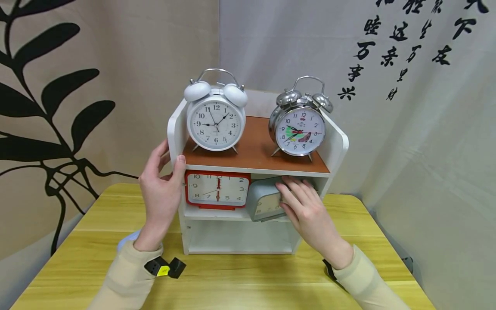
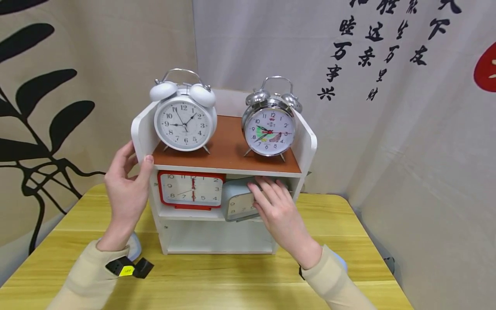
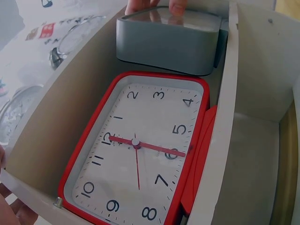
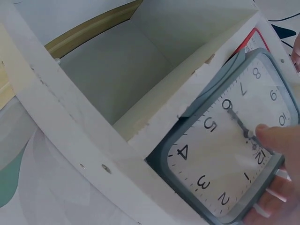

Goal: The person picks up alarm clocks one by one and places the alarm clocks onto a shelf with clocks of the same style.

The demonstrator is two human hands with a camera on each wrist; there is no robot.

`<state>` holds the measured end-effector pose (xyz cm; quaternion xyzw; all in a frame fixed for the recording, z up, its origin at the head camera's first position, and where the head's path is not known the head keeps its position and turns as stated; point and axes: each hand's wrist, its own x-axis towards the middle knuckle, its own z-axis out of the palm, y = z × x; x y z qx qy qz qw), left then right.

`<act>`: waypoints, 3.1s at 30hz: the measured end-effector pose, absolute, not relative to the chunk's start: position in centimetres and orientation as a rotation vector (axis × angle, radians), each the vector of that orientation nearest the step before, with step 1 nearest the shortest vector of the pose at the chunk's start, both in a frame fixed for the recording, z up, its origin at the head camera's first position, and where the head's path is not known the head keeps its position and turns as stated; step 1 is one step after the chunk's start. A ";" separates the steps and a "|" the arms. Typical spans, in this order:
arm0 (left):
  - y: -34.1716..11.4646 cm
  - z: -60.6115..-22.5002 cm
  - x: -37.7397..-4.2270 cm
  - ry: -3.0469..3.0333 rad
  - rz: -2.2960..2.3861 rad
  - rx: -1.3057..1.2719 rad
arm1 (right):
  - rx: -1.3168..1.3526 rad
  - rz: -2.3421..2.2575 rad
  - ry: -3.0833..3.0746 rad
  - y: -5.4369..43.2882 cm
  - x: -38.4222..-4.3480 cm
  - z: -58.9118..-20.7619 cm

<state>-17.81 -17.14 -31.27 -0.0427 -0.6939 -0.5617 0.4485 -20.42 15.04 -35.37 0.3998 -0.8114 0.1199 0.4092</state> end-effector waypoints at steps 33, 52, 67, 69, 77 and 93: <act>-17.0 -31.3 -17.8 -1.720 -1.392 -0.094 | 0.861 0.238 -2.136 14.5 -20.3 -35.2; -17.1 -31.3 -17.8 -1.713 -1.402 -0.098 | 0.771 0.231 -2.117 13.4 -20.9 -35.5; -17.1 -31.3 -17.8 -1.713 -1.395 -0.099 | 0.732 0.195 -2.057 12.8 -21.3 -35.6; -17.1 -31.3 -17.8 -1.715 -1.391 -0.099 | 0.725 0.189 -2.051 12.7 -21.3 -35.6; -17.1 -31.3 -17.8 -1.721 -1.394 -0.093 | 0.713 0.196 -2.063 12.7 -21.3 -35.9; -17.1 -31.3 -17.8 -1.719 -1.401 -0.091 | 0.707 0.179 -2.104 12.6 -21.1 -36.0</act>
